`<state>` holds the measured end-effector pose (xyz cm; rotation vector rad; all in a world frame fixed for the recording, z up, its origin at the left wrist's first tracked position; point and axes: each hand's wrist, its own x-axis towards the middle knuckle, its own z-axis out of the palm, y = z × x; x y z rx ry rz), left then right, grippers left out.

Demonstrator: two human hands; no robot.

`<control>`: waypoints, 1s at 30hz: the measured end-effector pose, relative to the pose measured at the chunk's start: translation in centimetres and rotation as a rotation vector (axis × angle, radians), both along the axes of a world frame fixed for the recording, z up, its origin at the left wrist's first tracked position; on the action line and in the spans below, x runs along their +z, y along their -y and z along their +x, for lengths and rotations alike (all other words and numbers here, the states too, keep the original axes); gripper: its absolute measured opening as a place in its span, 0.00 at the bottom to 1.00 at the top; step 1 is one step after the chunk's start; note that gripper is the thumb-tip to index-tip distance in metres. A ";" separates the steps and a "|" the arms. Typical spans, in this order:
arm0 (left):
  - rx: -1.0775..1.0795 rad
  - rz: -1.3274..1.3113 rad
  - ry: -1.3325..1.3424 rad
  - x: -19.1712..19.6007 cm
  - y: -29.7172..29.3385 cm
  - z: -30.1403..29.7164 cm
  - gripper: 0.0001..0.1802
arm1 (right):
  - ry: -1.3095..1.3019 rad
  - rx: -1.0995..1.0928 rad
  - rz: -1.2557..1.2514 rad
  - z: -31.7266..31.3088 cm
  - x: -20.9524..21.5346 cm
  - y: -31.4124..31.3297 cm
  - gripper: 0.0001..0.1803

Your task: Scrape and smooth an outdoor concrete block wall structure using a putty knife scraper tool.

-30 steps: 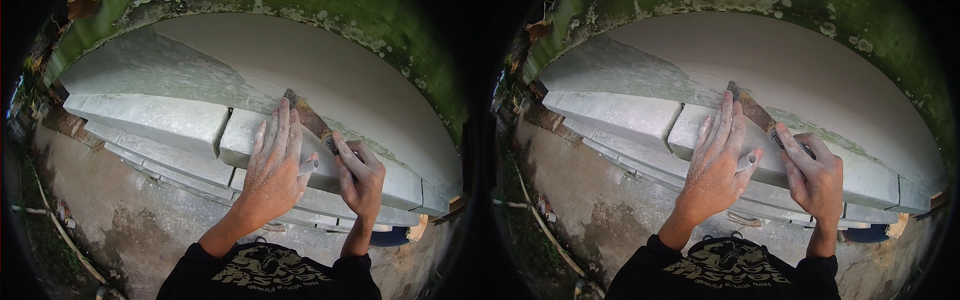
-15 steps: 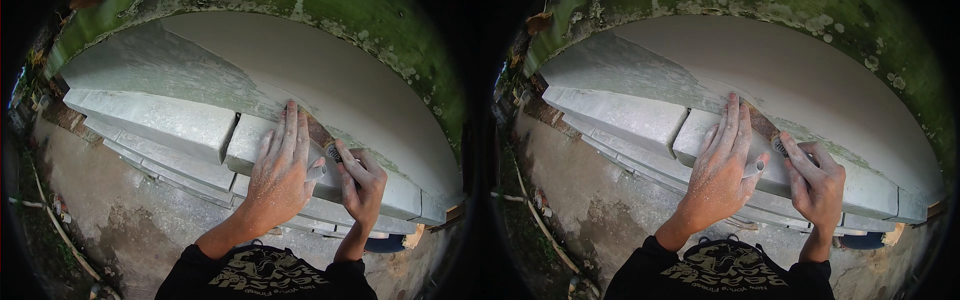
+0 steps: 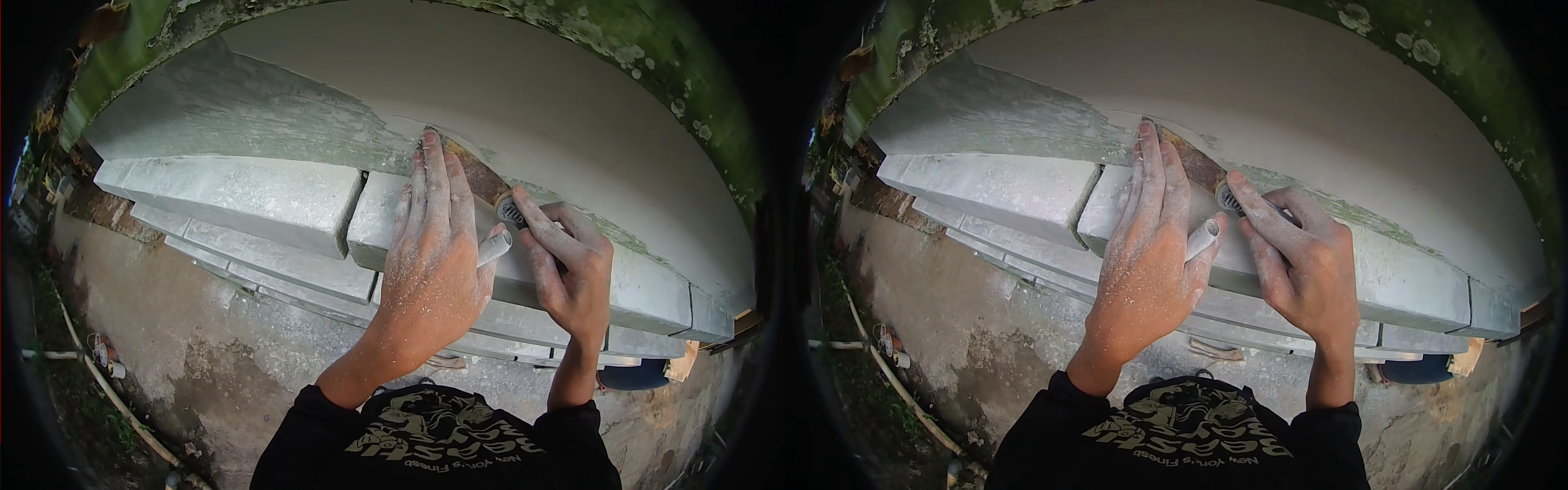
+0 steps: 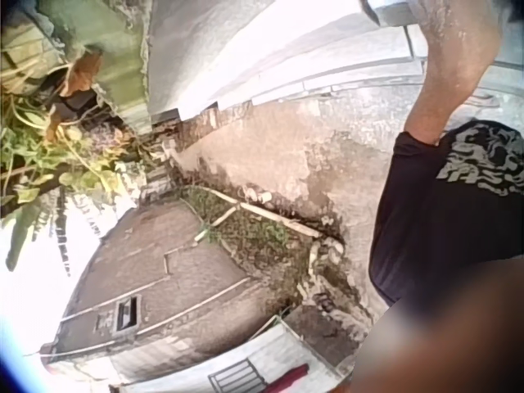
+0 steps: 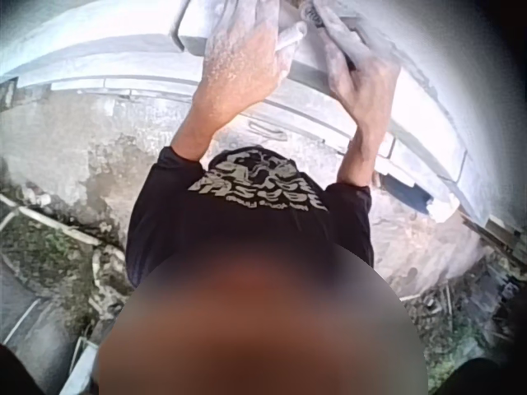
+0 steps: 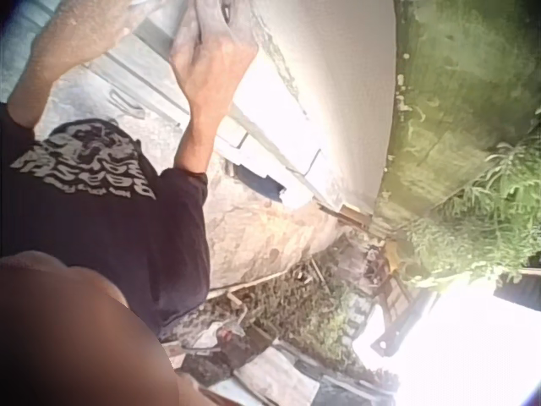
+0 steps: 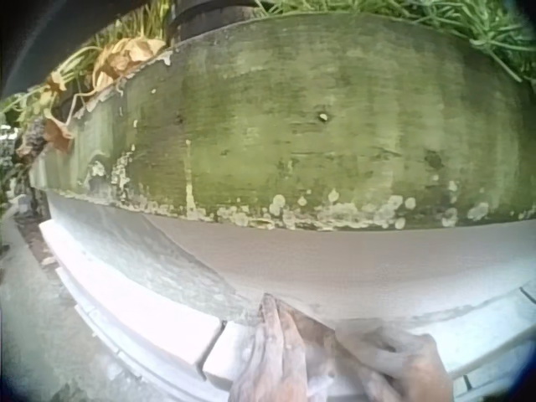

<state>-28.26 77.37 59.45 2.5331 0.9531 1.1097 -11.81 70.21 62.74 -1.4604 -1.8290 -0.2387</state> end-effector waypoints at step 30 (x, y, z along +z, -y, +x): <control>-0.041 0.000 0.026 0.2 -0.4 -0.7 0.43 | -0.056 -0.075 0.017 -1.6 -0.5 0.2 0.29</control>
